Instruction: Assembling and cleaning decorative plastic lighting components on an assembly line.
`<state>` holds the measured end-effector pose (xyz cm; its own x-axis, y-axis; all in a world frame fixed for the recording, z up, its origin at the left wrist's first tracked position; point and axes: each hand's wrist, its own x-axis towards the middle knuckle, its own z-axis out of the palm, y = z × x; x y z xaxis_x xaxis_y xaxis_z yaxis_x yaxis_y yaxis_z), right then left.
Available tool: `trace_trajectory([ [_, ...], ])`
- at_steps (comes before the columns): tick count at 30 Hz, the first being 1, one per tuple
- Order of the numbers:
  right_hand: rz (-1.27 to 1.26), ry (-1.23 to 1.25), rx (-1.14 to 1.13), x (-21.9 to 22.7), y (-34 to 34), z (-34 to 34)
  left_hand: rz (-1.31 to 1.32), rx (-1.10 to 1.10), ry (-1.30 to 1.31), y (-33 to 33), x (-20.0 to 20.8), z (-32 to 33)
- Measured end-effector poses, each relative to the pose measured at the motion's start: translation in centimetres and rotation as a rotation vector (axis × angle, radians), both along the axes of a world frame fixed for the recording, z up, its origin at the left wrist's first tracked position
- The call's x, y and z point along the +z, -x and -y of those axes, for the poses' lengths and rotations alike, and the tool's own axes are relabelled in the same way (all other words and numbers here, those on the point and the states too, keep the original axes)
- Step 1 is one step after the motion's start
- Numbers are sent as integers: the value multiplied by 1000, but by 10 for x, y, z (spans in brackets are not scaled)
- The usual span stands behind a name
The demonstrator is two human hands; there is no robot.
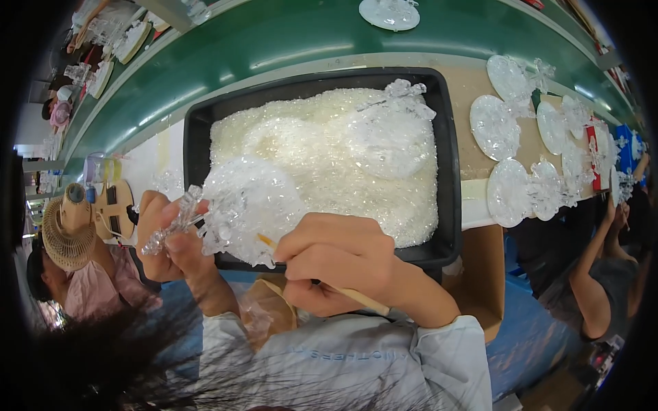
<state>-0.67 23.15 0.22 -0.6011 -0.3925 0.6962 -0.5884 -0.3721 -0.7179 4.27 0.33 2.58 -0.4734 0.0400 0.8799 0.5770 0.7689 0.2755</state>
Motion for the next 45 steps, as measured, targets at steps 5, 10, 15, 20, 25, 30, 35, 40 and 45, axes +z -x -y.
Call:
trace_trajectory([
  [5, 7, 268, -116, 2, 2, -14, -69, 16, -80, 0, -7, 2],
  [10, 32, 198, -125, 4, 3, -20, -93, 106, -265, -2, -12, -3],
  [15, 76, 272, -170, -3, -1, -13, -188, 110, -200, -2, -23, 9],
  [20, 35, 285, -192, -3, 0, -12, -156, 166, -50, -16, -29, 27],
  [25, 26, 279, -212, -1, 0, -8, -172, 138, -144, -20, -30, 26],
  [30, 24, 300, -227, -1, 0, -8, -207, 154, -212, -12, -33, 22],
  [35, 39, 246, -138, 2, 2, -14, -285, 243, -190, -18, -40, 30],
  [40, 91, 201, -103, 4, -2, -18, -226, 218, -248, -11, -31, 13],
  [45, 53, 178, -62, 5, 2, -22, -110, 207, -403, -11, -24, 3],
])
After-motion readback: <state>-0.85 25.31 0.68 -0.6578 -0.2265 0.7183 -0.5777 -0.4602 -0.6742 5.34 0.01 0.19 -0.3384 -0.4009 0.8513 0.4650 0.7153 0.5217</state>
